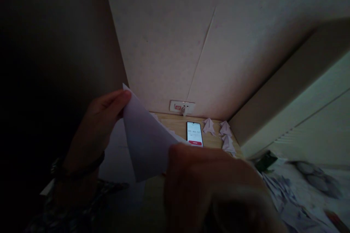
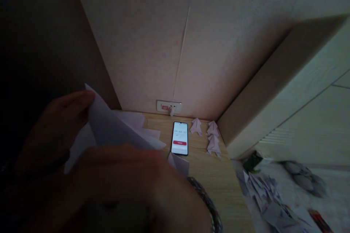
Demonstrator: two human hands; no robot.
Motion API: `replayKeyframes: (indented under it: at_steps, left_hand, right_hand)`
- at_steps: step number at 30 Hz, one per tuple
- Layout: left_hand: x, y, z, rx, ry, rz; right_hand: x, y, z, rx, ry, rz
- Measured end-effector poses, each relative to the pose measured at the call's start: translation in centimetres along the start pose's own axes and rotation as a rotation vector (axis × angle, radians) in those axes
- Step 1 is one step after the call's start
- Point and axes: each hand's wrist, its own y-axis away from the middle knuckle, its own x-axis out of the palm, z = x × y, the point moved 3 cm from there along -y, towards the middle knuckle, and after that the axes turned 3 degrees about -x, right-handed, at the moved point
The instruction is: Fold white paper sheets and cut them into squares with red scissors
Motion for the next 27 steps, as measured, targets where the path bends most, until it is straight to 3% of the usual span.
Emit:
replayKeyframes:
  at_steps: [2, 4, 7, 11, 15, 22, 27]
  left_hand:
    - [0.0, -0.1, 0.3, 0.014, -0.002, 0.03]
    - [0.1, -0.1, 0.6, 0.023, 0.003, 0.052]
    - [0.5, 0.1, 0.8, 0.013, 0.059, 0.054]
    - [1.2, 0.2, 0.7, -0.013, 0.172, 0.047]
    - [1.6, 0.1, 0.9, 0.0, 0.3, 0.039]
    - [2.1, -0.5, 2.3, -0.072, 0.507, -0.015]
    - [2.6, -0.7, 3.1, -0.153, 0.505, -0.029]
  right_hand:
    - [-0.5, -2.5, 0.8, -0.127, 0.113, -0.035]
    - [-1.0, -4.5, 0.5, -0.22, 0.315, -0.162]
    - [-1.2, -6.2, -1.2, -0.224, 0.537, -0.211]
    - [-0.7, -6.5, -2.9, -0.212, 0.62, -0.071]
    - [-0.1, -6.3, -3.2, -0.139, 0.604, 0.121]
    - [-0.7, -6.2, -2.0, -0.135, 0.495, 0.144]
    - [-0.5, -6.3, -2.4, -0.1, 0.595, 0.2]
